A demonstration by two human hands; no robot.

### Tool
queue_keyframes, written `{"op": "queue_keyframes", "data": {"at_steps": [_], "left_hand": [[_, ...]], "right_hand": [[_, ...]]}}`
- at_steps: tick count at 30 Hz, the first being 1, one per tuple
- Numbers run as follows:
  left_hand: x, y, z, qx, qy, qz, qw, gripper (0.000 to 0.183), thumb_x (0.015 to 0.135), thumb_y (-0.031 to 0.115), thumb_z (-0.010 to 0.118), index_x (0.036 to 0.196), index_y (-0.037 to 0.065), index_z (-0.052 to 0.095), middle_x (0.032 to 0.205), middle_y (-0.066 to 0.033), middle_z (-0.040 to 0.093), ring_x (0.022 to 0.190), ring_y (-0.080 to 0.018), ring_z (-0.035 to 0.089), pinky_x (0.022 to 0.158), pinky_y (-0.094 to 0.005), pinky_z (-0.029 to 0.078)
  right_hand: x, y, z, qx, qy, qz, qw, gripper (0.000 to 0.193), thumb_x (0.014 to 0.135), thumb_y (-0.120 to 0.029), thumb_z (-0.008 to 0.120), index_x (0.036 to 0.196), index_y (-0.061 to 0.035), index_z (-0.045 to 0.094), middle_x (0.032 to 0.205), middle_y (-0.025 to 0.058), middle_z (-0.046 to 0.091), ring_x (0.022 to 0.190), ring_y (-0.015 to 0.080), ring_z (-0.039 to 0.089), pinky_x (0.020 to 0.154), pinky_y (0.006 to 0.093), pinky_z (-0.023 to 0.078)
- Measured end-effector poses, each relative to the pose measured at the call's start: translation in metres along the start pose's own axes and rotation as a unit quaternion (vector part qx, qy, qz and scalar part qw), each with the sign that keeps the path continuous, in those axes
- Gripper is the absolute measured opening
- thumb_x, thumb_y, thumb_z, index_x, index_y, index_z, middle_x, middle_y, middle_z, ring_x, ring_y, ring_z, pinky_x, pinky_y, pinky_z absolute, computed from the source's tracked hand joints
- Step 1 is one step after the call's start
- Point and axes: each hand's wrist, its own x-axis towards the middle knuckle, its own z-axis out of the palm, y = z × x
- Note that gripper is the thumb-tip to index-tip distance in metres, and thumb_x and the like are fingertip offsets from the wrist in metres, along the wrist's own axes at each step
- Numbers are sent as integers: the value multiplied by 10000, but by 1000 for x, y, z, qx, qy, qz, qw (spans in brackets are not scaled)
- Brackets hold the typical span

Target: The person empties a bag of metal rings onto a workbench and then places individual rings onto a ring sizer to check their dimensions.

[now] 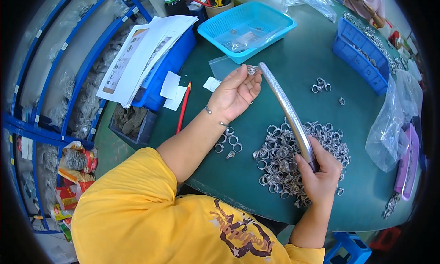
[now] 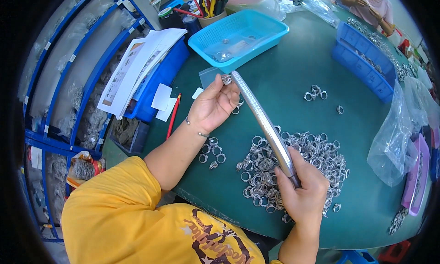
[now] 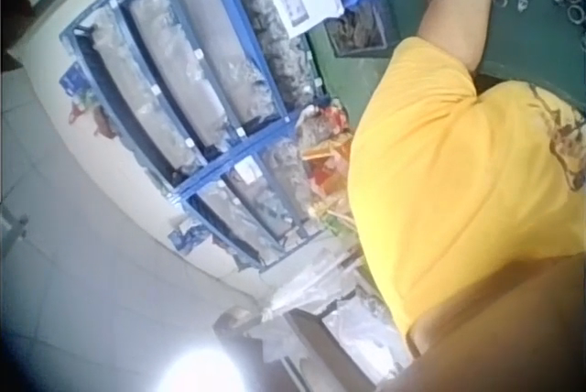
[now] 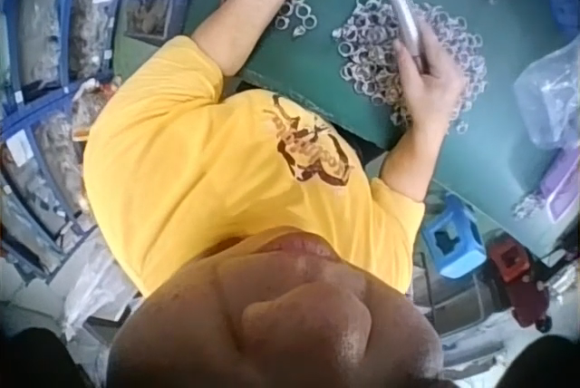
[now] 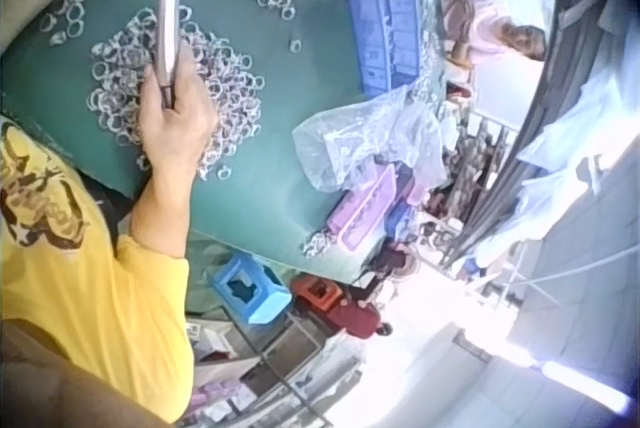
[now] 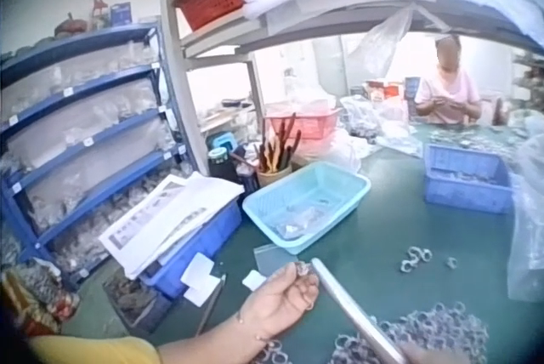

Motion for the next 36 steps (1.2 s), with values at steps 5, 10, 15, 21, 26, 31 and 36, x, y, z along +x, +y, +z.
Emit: {"op": "queue_keyframes", "data": {"at_steps": [5, 10, 15, 21, 26, 31, 36], "left_hand": [[-2, -6, 10, 10, -25, 17, 999, 233, 874, 158, 568, 1051, 9, 547, 1060, -168, 594, 917, -215, 601, 833, -316, 495], [-12, -19, 17, 224, -118, -41, 967, 326, 844, 65, 584, 1151, -3, 499, 1094, -212, 577, 972, -243, 596, 827, -318, 495], [-15, -19, 25, 214, -120, -61, 967, 306, 838, 17, 565, 1138, -19, 520, 1093, -226, 572, 941, -226, 598, 799, -285, 500], [-16, -19, 24, 240, -112, -65, 962, 259, 798, 45, 623, 1041, -33, 577, 959, -165, 584, 790, -172, 582, 717, -253, 493], [-4, -16, 30, 373, -98, -17, 922, 222, 771, 55, 636, 967, -39, 588, 903, -131, 579, 751, -158, 579, 627, -242, 490], [78, -25, 53, 525, -18, 131, 841, 342, 766, 167, 680, 1035, -22, 583, 879, -69, 620, 758, -129, 584, 673, -238, 485], [115, -79, 19, 866, -91, 96, 482, 264, 680, 113, 684, 923, 15, 647, 853, -133, 651, 782, -228, 639, 720, -316, 503]], "right_hand": [[-1, 1, 0, -8, -23, -4, 1000, 400, 652, -32, 717, 1039, 8, 625, 630, 115, 573, 511, 170, 533, 500, 267, 426], [1, 0, 5, 1, -3, -37, 999, 392, 656, -26, 708, 1037, 10, 622, 620, 98, 566, 504, 167, 520, 483, 265, 415], [2, 2, 3, -12, 2, -47, 999, 403, 654, -30, 708, 1045, 3, 621, 618, 96, 561, 502, 185, 520, 485, 277, 425], [-1, 6, 3, -22, 17, -60, 998, 407, 653, -35, 709, 1051, -12, 625, 599, 94, 545, 496, 190, 525, 471, 280, 421], [1, 8, 4, 1, 22, -35, 999, 402, 661, -59, 715, 1052, -35, 628, 599, 97, 541, 498, 208, 536, 483, 290, 429], [6, 21, -9, 52, 131, 71, 987, 386, 693, -64, 721, 1060, -1, 621, 651, 40, 569, 538, 80, 489, 513, 217, 401], [11, 26, -24, 170, 221, 163, 946, 415, 749, -51, 711, 1132, 37, 578, 763, -15, 552, 630, 24, 461, 551, 153, 365]]}}
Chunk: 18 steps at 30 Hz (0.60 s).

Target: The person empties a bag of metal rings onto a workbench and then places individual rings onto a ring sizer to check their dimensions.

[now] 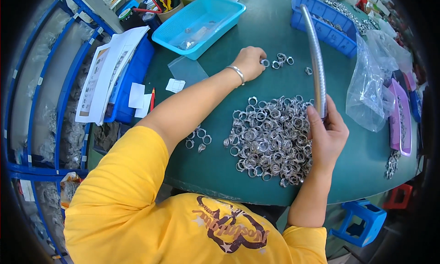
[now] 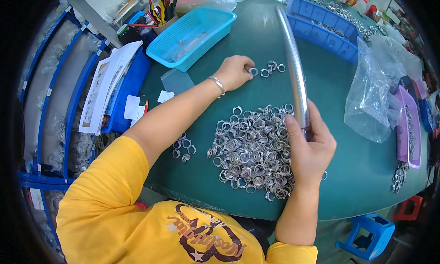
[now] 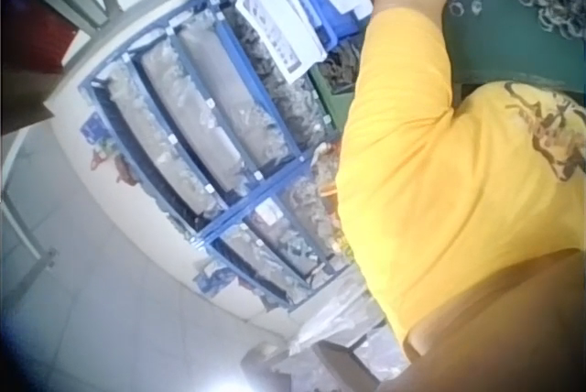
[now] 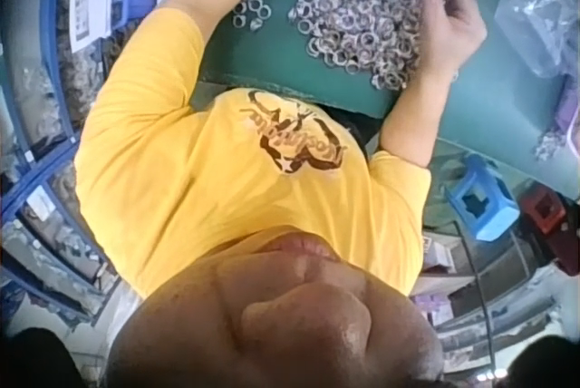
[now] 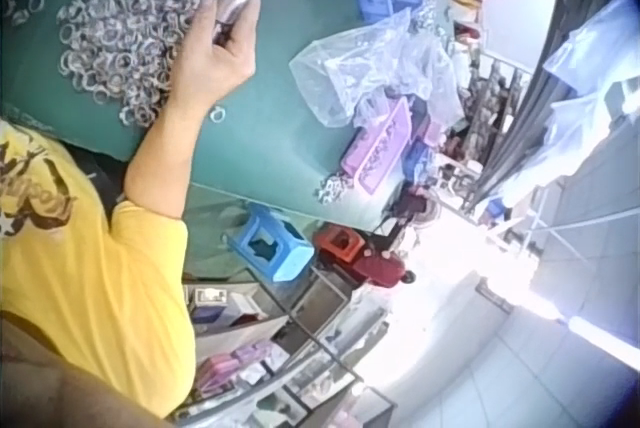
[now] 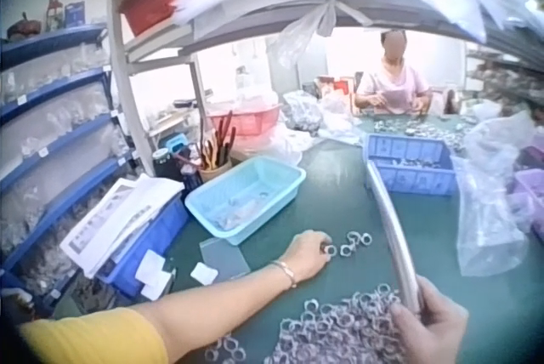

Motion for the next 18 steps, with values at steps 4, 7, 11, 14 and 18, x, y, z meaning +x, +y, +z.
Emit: {"op": "queue_keyframes", "data": {"at_steps": [4, 7, 11, 14, 18], "left_hand": [[-1, 9, -7, -50, 0, 15, 999, 230, 727, 118, 671, 936, 24, 643, 841, -119, 653, 767, -199, 638, 693, -315, 506], [-32, 33, -36, 11, -174, 51, 983, 162, 733, 99, 668, 873, 22, 640, 804, -108, 640, 732, -198, 624, 669, -313, 496], [-71, 10, -31, 12, -183, 107, 977, 89, 758, 91, 667, 804, 25, 629, 790, -72, 613, 699, -163, 594, 621, -291, 478], [-87, 15, -43, -327, -115, -196, 917, 111, 803, 98, 646, 878, 21, 618, 825, -51, 610, 693, -130, 578, 603, -257, 477], [-109, -5, -55, -641, -28, -215, 736, 177, 868, 85, 571, 1030, 15, 564, 870, -63, 605, 718, -113, 575, 625, -230, 493]], "right_hand": [[2, -2, -1, 30, 7, 6, 1000, 409, 748, -46, 709, 1128, 33, 582, 784, -15, 564, 645, 24, 469, 560, 148, 365], [-3, -2, -2, 1, 0, -2, 1000, 405, 746, -40, 705, 1127, 26, 586, 792, -14, 564, 651, 25, 469, 566, 150, 366], [-9, -8, 3, -14, -27, -15, 999, 395, 740, -37, 706, 1115, 21, 594, 805, -2, 579, 653, 29, 477, 569, 152, 371], [-12, -8, 6, -29, -50, -20, 998, 399, 732, -37, 707, 1111, 16, 597, 761, -5, 580, 634, 30, 477, 558, 164, 379], [-13, 0, 9, -87, -107, -80, 987, 404, 698, -46, 714, 1083, 15, 607, 682, 36, 580, 581, 66, 497, 539, 207, 401]]}}
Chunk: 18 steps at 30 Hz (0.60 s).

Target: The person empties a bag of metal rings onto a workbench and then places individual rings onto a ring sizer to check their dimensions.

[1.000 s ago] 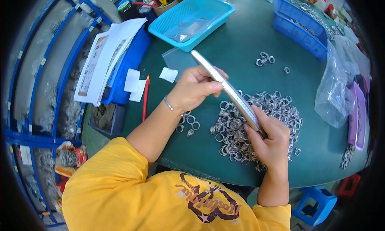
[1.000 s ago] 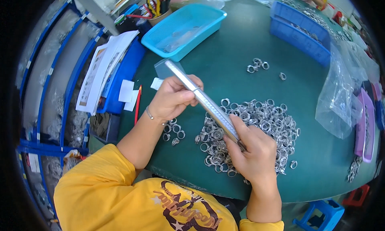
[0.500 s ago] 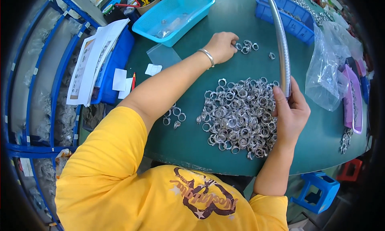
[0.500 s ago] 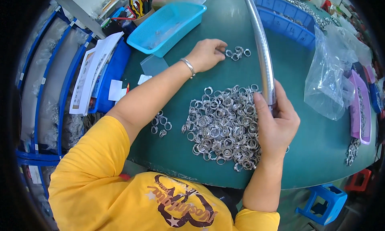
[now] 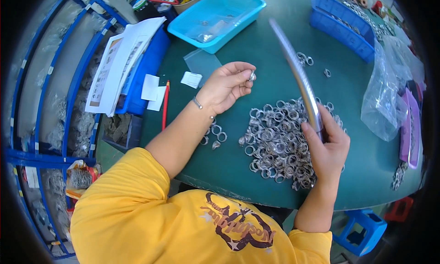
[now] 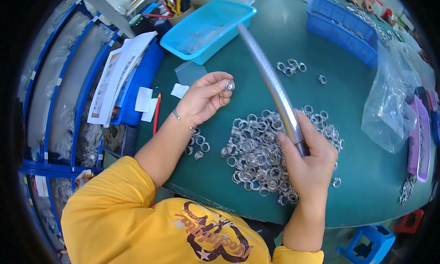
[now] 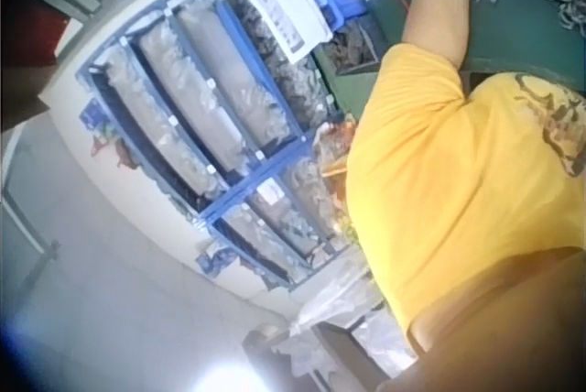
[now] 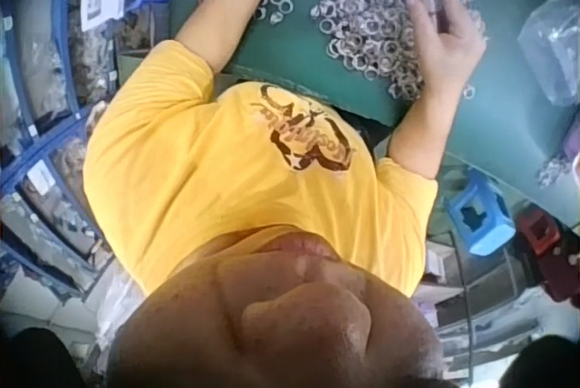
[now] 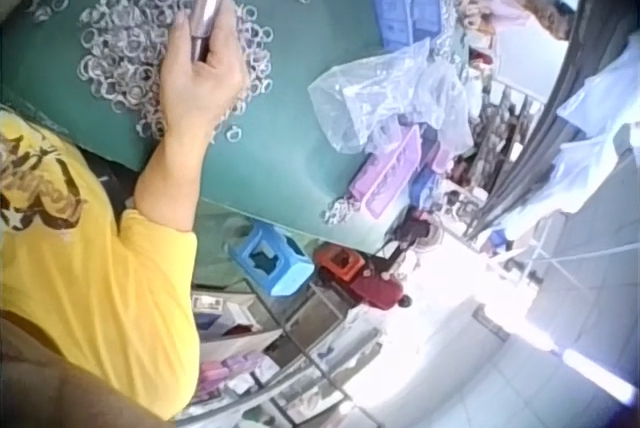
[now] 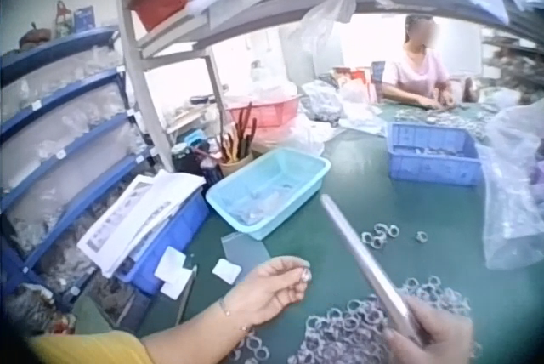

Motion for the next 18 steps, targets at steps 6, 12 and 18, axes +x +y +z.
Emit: {"op": "queue_keyframes", "data": {"at_steps": [6, 12, 18], "left_hand": [[3, 6, -27, -268, -89, 101, 954, 282, 896, 86, 516, 1130, -67, 480, 1030, -138, 556, 832, -139, 555, 729, -227, 495], [0, 1, -27, -245, -130, 95, 956, 310, 867, 84, 563, 1131, -60, 489, 1021, -151, 554, 796, -137, 544, 720, -241, 484], [-12, -3, -7, -119, -182, 62, 974, 221, 800, 32, 631, 1006, -40, 601, 991, -140, 526, 764, -138, 548, 689, -231, 480]], "right_hand": [[-4, -12, 4, -121, -109, -74, 984, 400, 649, -43, 712, 1040, -14, 630, 669, 133, 596, 539, 203, 561, 528, 286, 440], [-5, -9, 8, -129, -141, -93, 977, 402, 649, -39, 708, 1043, -17, 629, 641, 121, 576, 517, 221, 538, 497, 307, 423], [-5, -8, 9, -107, -149, -119, 976, 397, 655, -32, 705, 1044, -28, 624, 608, 105, 543, 509, 214, 530, 481, 296, 416]]}}
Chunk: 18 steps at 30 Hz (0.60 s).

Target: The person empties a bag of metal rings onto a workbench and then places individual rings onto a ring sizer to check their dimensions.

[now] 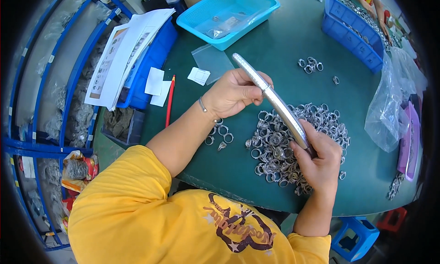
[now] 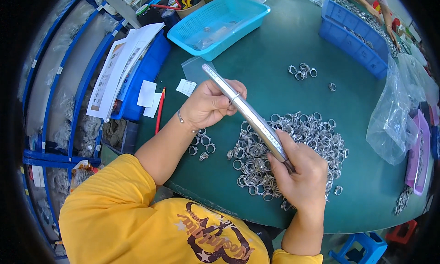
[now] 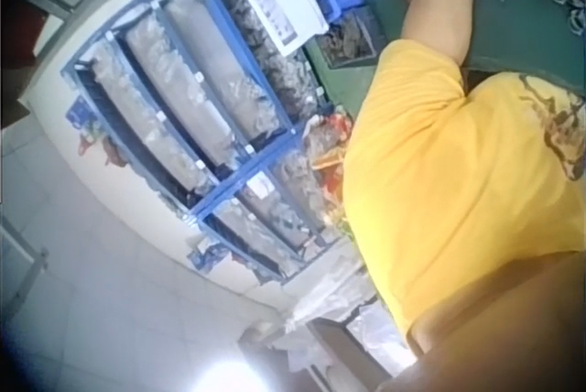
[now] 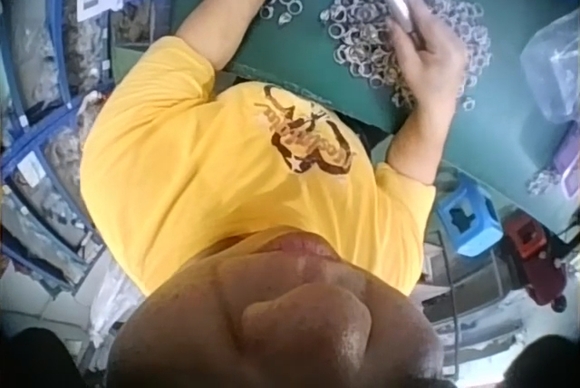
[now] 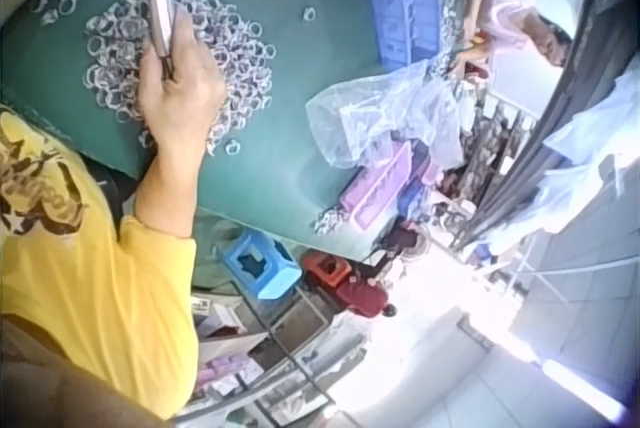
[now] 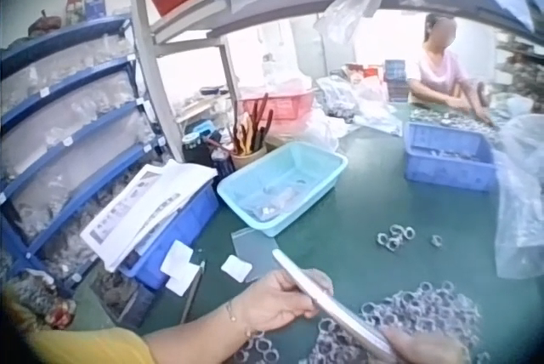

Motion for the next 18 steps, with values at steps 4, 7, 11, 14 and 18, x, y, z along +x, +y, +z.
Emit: {"op": "queue_keyframes", "data": {"at_steps": [4, 7, 11, 14, 18], "left_hand": [[0, 2, 3, 37, 14, 5, 999, 233, 795, 31, 636, 1012, -42, 596, 980, -136, 528, 751, -137, 547, 670, -228, 472], [1, 5, 3, 67, 12, 4, 998, 230, 794, 43, 640, 1004, -40, 598, 965, -132, 531, 750, -137, 544, 663, -230, 468], [0, 7, 6, 120, 2, 24, 993, 226, 790, 61, 646, 989, -36, 596, 951, -126, 534, 747, -135, 542, 654, -229, 462], [1, 6, 10, 148, 26, 16, 988, 227, 774, 66, 653, 972, -29, 594, 935, -119, 538, 734, -135, 536, 635, -231, 453], [18, 8, 8, 141, 50, 35, 988, 244, 757, 86, 639, 966, -21, 571, 904, -112, 538, 710, -145, 530, 604, -243, 446]], "right_hand": [[0, 1, 0, -10, 7, -9, 1000, 398, 653, -29, 707, 1042, -30, 625, 600, 102, 536, 504, 213, 525, 476, 298, 415], [0, 1, -1, -10, 17, -8, 1000, 391, 653, -30, 706, 1036, -31, 629, 591, 97, 529, 495, 211, 519, 467, 301, 410], [1, 0, -3, -19, 20, -11, 1000, 380, 654, -33, 705, 1028, -44, 636, 582, 88, 524, 481, 207, 514, 458, 302, 407], [0, 0, -3, -20, 21, -3, 1000, 375, 657, -43, 704, 1027, -61, 641, 582, 84, 527, 480, 207, 518, 459, 305, 412], [0, 2, -2, 22, 27, 30, 999, 379, 673, -71, 705, 1045, -59, 634, 617, 103, 560, 513, 213, 553, 491, 296, 439]]}}
